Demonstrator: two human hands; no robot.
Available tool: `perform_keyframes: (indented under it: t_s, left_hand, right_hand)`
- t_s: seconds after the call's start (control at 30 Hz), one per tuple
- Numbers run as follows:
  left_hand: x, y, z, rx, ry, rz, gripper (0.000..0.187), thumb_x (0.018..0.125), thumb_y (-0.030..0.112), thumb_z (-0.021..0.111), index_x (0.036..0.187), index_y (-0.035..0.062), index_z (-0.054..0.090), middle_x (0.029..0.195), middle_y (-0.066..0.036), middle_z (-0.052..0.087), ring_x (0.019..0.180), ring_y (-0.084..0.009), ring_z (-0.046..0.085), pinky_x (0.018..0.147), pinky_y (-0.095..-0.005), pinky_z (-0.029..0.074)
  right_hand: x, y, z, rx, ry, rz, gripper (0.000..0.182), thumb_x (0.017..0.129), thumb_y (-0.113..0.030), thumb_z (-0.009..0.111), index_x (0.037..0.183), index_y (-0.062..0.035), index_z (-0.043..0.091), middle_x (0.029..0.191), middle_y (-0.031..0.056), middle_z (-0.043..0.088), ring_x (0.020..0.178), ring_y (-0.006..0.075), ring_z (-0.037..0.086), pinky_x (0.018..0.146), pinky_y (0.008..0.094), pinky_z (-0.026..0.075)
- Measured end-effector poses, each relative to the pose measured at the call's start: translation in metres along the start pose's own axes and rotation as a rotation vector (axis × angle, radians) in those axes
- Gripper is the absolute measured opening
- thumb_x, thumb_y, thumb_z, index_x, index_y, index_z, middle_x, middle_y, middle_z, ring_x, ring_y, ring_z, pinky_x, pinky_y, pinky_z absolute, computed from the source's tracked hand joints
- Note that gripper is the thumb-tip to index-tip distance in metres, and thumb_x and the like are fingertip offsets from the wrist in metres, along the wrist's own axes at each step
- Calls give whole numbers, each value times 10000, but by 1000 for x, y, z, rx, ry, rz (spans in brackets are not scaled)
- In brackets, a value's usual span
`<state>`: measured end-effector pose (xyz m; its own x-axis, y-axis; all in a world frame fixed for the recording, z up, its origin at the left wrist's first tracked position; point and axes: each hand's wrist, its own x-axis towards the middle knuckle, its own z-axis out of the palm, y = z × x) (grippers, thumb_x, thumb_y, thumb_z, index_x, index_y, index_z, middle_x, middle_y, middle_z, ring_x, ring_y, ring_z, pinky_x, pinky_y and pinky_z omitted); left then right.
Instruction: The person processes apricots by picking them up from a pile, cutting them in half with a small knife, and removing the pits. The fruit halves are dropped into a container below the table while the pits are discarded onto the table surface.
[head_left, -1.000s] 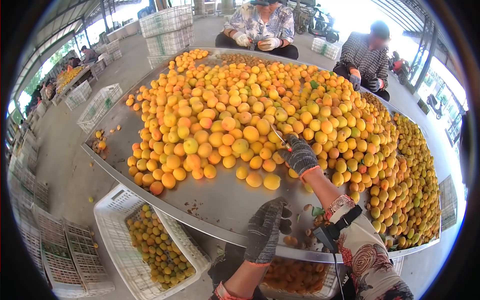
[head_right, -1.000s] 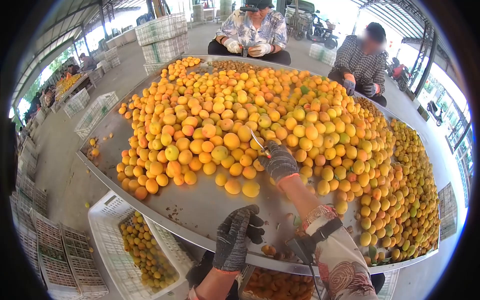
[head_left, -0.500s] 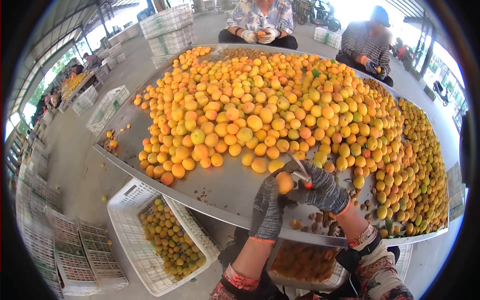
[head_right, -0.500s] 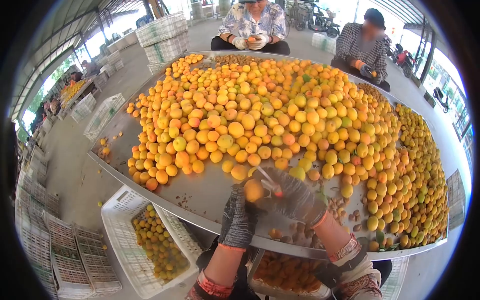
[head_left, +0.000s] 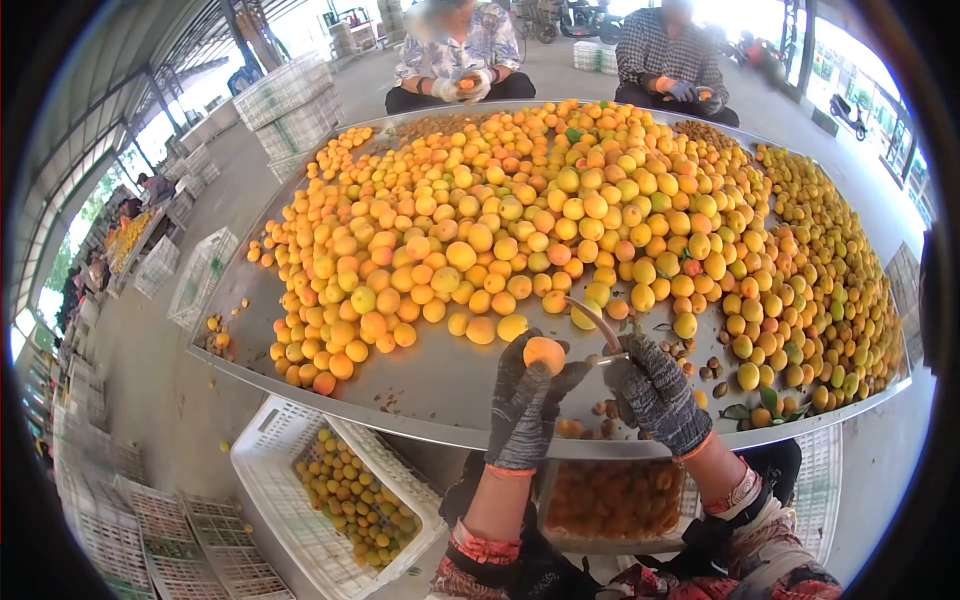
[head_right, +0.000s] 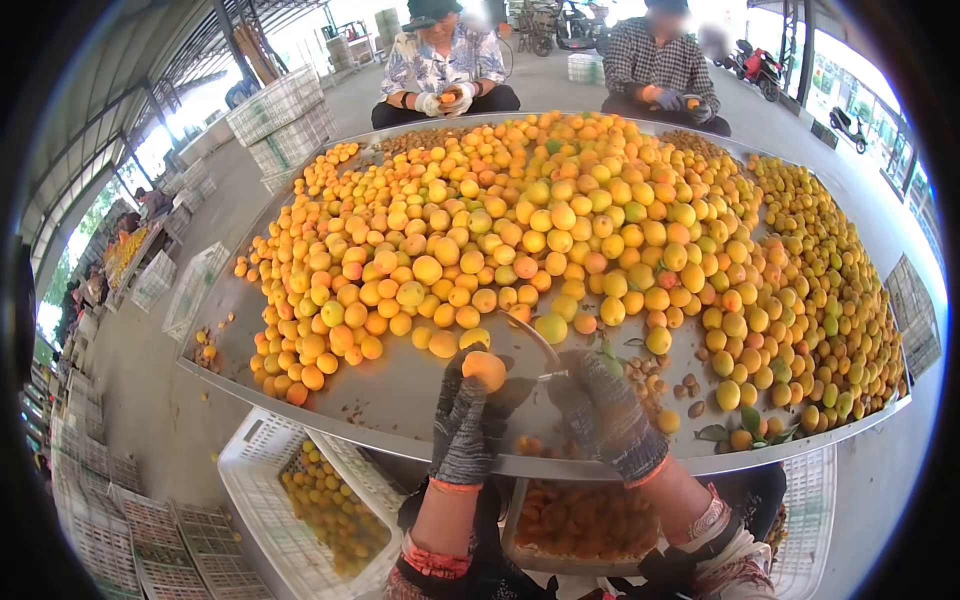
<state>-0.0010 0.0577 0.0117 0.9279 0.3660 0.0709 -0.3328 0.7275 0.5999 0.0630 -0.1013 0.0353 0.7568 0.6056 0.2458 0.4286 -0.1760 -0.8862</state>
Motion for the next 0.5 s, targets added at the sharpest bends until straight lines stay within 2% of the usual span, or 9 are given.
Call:
perform_keyframes:
  t_s: [0.03, 0.1, 0.13, 0.17, 0.23, 0.27, 0.3, 0.37, 0.5]
  left_hand:
    - [0, -1, 0, 4, -2, -6, 444, 861, 190, 543, 1238, 69, 342, 1108, -152, 481, 937, -248, 559, 896, -387, 452]
    - [2, -4, -3, -13, -68, -4, 445, 878, 309, 503, 1220, 66, 356, 1054, -156, 524, 886, -265, 584, 835, -371, 481]
    - [4, -8, -5, -9, -71, -10, 445, 878, 309, 503, 1220, 66, 356, 1054, -156, 524, 886, -265, 584, 835, -371, 481]
    - [6, -12, -8, -4, -40, -9, 458, 881, 357, 476, 1213, 62, 365, 1028, -156, 542, 884, -273, 587, 817, -374, 484]
    - [7, -16, -6, 1, -13, -12, 479, 884, 405, 449, 1205, 58, 373, 1001, -156, 560, 883, -280, 591, 800, -377, 488]
    - [6, -16, -2, -62, 15, -51, 482, 885, 416, 439, 1194, 50, 384, 1003, -162, 562, 893, -284, 589, 807, -389, 484]
    - [6, -15, 0, -125, 44, -89, 488, 886, 428, 429, 1183, 43, 395, 1004, -169, 564, 902, -287, 587, 815, -400, 480]
    - [5, -16, 3, -115, 58, -98, 498, 885, 443, 418, 1173, 36, 404, 1004, -169, 566, 907, -292, 586, 829, -404, 473]
    - [6, -15, 3, -56, 122, -125, 541, 878, 486, 397, 1153, 21, 418, 1019, -165, 568, 934, -290, 573, 868, -393, 449]
  right_hand:
    - [-4, -4, 1, 3, 6, 3, 386, 853, -75, 521, 1212, 6, 403, 913, 60, 569, 744, 106, 549, 632, 236, 459]
    - [-11, -14, 4, 149, 30, 115, 378, 857, -69, 513, 1211, 4, 406, 902, 57, 571, 703, 105, 551, 618, 235, 460]
    - [-15, 20, 4, -249, 7, -287, 344, 856, -47, 504, 1186, 2, 425, 896, 58, 576, 722, 112, 557, 629, 237, 461]
    - [-17, 18, 7, -248, 14, -284, 344, 856, -47, 504, 1186, 2, 425, 896, 58, 576, 722, 112, 557, 629, 237, 461]
    - [-18, 6, 16, 4, 83, -167, 317, 848, -31, 513, 1156, 3, 447, 895, 58, 581, 792, 113, 562, 650, 246, 463]
    - [-20, 3, 17, 76, 44, -6, 318, 833, -19, 535, 1142, -2, 459, 898, 72, 586, 838, 130, 567, 669, 259, 465]
    - [-20, 2, 20, 76, 47, -5, 318, 833, -19, 535, 1142, -2, 459, 898, 72, 586, 838, 130, 567, 669, 259, 465]
    - [-18, 2, 24, -34, 94, -209, 315, 820, -14, 552, 1126, -8, 480, 882, 89, 588, 821, 170, 578, 674, 285, 464]
    - [-15, -9, 25, -111, 77, -160, 305, 802, -7, 567, 1101, -13, 507, 870, 108, 586, 797, 215, 576, 675, 304, 457]
